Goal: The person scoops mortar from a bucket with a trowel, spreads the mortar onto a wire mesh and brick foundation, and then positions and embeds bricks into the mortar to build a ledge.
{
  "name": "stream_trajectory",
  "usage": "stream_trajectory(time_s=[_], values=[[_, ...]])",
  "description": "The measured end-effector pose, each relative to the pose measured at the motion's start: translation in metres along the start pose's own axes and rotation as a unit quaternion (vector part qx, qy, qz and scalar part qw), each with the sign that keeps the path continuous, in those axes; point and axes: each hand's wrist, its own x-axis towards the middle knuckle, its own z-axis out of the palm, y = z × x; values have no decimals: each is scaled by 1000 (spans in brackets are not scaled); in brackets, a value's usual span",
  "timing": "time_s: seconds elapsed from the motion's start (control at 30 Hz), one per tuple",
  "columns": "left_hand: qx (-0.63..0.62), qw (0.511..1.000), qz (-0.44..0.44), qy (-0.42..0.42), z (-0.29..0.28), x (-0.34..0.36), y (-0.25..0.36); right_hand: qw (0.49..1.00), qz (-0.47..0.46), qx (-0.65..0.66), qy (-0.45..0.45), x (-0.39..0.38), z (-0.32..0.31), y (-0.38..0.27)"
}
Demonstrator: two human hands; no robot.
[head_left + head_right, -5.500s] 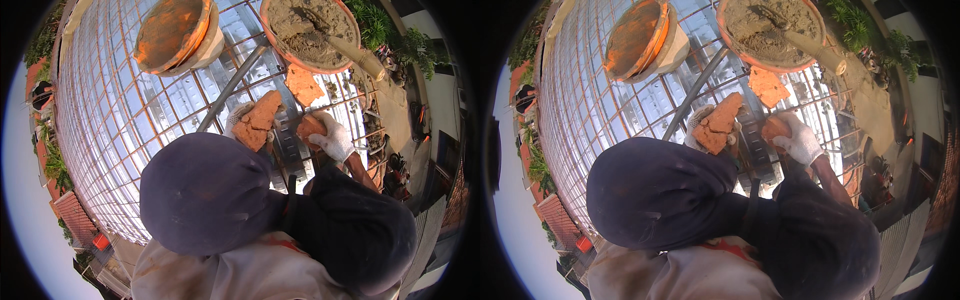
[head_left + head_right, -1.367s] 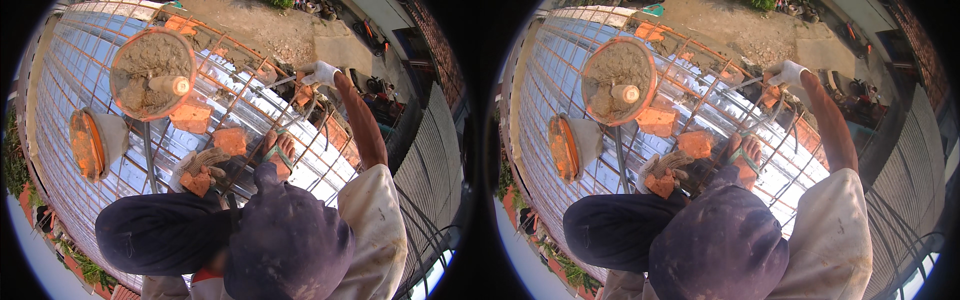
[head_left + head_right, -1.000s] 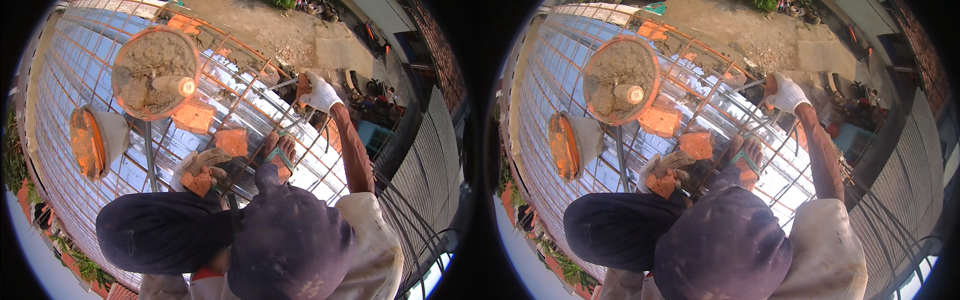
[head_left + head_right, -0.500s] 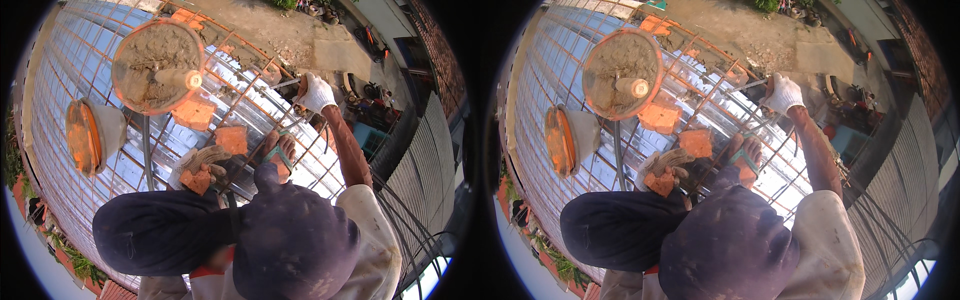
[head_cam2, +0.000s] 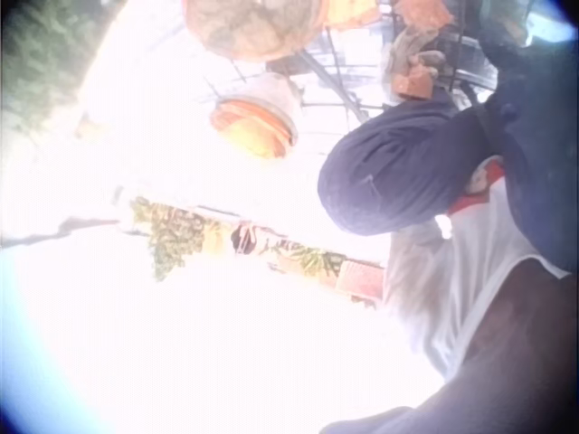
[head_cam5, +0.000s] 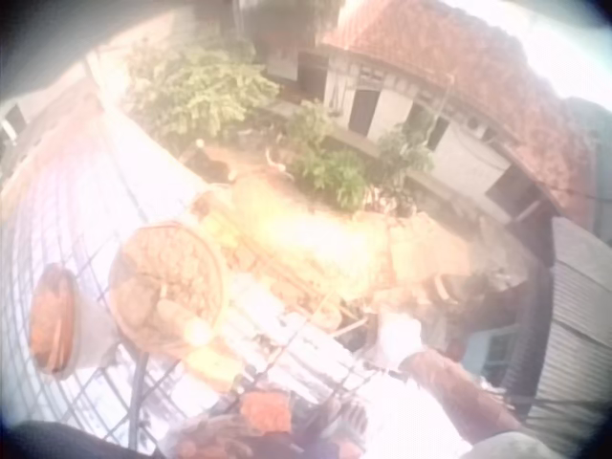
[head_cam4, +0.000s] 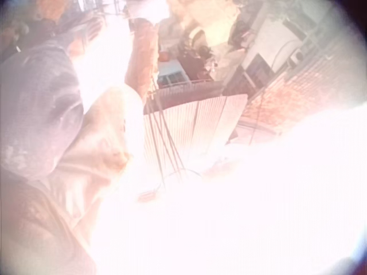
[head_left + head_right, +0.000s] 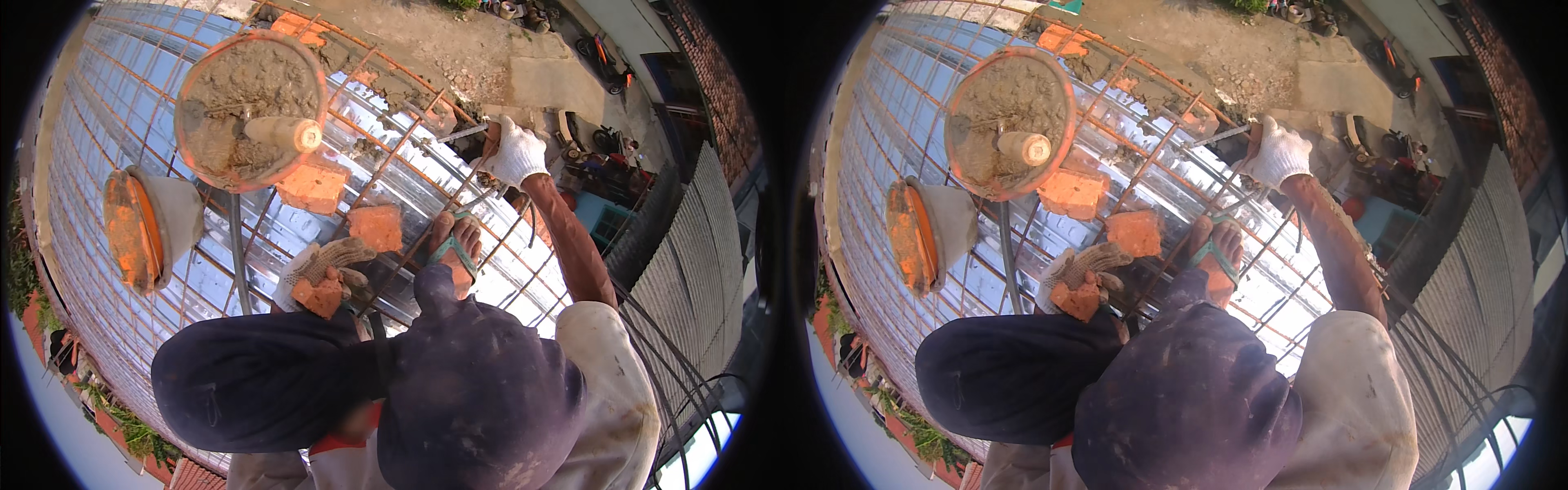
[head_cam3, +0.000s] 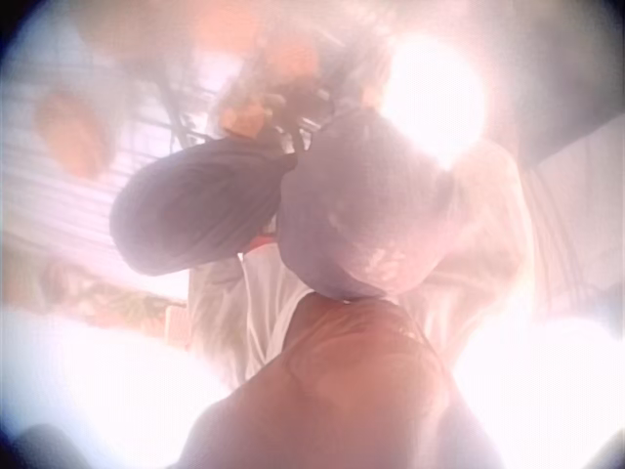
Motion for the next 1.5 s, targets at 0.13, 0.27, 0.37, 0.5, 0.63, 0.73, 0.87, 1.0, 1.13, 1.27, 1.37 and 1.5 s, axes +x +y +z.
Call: stream_trajectory(time_s=[0.13,0.27,0.37,0.5,0.63,0.73,0.87,1.0,1.13,1.27,1.37,1.5], values=[[-6,1000,0,-5,-5,2,-2,997,26,-44,54,-2,23,0],[-6,1000,4,-6,-10,1,-3,999,-19,-34,-36,8,-4,-3],[-11,1000,4,-9,-12,4,-5,998,-56,-37,-6,9,2,7],[-15,1000,7,-13,-12,6,-8,998,-49,-2,-43,4,-8,1],[-18,1000,7,-13,-11,6,-9,998,-24,-52,-28,-1,-3,-3],[-15,1000,5,-16,-9,7,-9,997,-32,-46,-59,8,-7,2],[-16,1000,1,-20,-7,9,-14,995,-47,-35,-85,16,-7,9],[-16,1000,1,-23,-7,10,-14,996,-48,-33,-63,2,-6,8],[-16,999,2,-28,-9,12,-12,996,-53,-20,-69,4,-4,17],[-15,999,1,-30,-8,13,-12,997,-56,22,-39,3,1,24],[-16,999,-2,-30,-8,10,-14,999,-28,31,-2,-6,4,15],[-17,999,-1,-30,-8,10,-14,998,26,-25,-49,9,3,6]])
